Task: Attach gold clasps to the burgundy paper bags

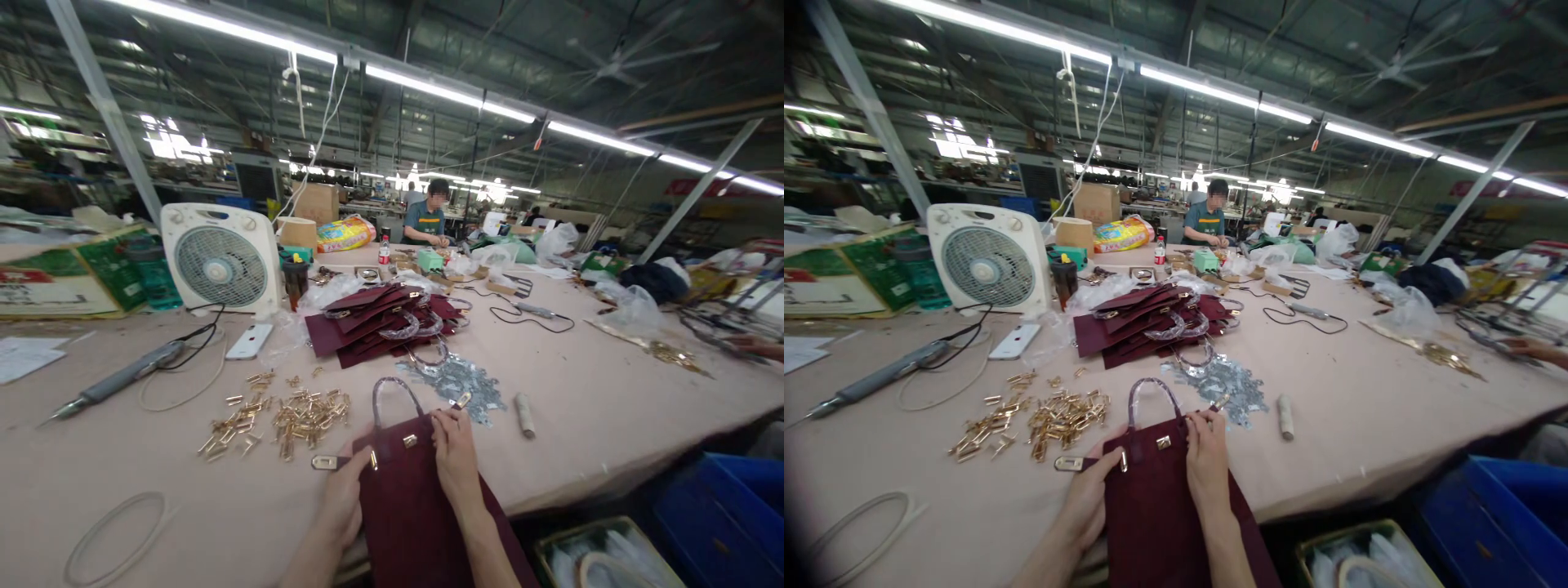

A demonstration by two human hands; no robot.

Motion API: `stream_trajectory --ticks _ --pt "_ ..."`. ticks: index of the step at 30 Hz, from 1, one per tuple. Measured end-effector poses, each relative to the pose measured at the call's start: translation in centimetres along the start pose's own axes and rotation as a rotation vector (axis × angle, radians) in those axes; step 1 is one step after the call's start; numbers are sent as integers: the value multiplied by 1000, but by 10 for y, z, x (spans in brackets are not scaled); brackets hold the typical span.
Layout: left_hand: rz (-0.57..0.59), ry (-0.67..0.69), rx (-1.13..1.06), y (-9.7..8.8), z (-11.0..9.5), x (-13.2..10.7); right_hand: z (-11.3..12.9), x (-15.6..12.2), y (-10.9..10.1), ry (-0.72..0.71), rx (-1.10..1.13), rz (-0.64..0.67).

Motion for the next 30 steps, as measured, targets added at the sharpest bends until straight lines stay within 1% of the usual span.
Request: stream_trajectory --ticks 3,5,7,9,15,21,25,30 --pt "8 32 49 -7 -6 0 -25 17 -10 103 85 76" --pt "7 46 56 -13 -10 3 -36 22 -15 173 140 134" --pt "-7 39 47 -17 -13 6 -43 23 -18 233 196 194" --pt "-27 24 27 -19 -14 8 -44 21 -20 256 237 235" --pt "-30 1 -1 -20 -13 8 -37 16 -17 249 263 247" --pt "3 40 6 -18 -14 4 -34 14 -14 208 244 197" --pt "-9 66 14 -18 -15 6 -32 12 -15 149 170 173" --pt "-23 110 88 -23 -13 9 -29 11 -12 69 53 204"
Point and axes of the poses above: each hand's wrist, its own x-axis towards the middle knuckle, its own y-axis out of the palm, z = x × y, the point moved 5 cm from there along x, towards the middle knuckle, and after that the axes turned 3 degrees about x, right-handed, at the moved point
